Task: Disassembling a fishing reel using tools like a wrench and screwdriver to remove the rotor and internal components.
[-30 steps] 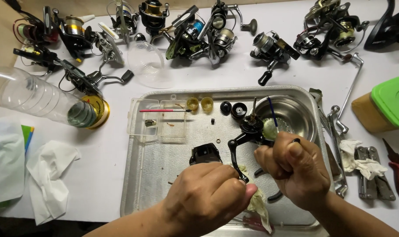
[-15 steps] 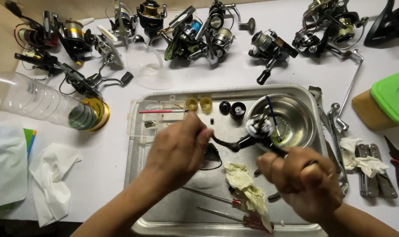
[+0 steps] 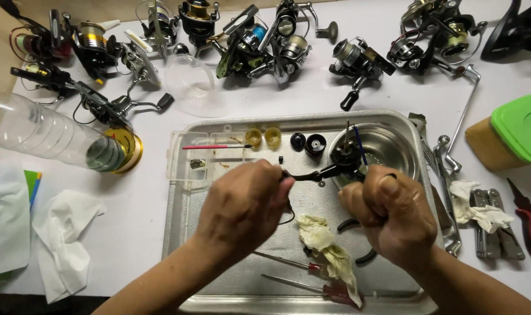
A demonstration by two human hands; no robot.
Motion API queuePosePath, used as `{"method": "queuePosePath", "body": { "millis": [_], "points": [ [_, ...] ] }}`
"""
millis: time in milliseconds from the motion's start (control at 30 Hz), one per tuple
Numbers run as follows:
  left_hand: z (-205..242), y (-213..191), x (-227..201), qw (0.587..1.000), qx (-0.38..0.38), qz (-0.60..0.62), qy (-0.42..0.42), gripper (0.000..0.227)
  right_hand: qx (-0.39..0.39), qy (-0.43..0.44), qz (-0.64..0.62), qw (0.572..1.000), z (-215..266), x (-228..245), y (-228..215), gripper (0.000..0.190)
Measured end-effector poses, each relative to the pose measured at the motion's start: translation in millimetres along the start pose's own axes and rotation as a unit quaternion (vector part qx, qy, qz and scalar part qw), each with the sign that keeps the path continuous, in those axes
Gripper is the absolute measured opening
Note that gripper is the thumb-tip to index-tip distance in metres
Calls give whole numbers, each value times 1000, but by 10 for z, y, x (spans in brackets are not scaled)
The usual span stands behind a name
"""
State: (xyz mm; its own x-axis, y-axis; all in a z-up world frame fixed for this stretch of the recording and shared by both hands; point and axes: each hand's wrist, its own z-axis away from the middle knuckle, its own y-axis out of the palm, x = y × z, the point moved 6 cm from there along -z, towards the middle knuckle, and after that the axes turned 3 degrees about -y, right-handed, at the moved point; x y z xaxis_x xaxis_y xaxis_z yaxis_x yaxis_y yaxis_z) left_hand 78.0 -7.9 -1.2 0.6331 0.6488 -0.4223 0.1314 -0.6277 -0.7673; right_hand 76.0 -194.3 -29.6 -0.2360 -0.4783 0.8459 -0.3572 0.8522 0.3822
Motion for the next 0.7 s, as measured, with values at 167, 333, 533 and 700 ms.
{"method": "queuePosePath", "body": {
  "millis": [167,333,533,700],
  "points": [
    [-121,-196,66,999,-46,-17,17,16,46,22,-8,999,83,38,185,40],
    [49,295,292,974,199,29,-104,24,-22,-45,-71,996,0,148,99,45],
    [8,106,-155,978,78,170,-89,47,-32,-9,-24,999,-40,41,22,38],
    [-115,116,-167,993,28,110,-32,28,1,-3,-61,998,-11,34,86,36]
  ]
}}
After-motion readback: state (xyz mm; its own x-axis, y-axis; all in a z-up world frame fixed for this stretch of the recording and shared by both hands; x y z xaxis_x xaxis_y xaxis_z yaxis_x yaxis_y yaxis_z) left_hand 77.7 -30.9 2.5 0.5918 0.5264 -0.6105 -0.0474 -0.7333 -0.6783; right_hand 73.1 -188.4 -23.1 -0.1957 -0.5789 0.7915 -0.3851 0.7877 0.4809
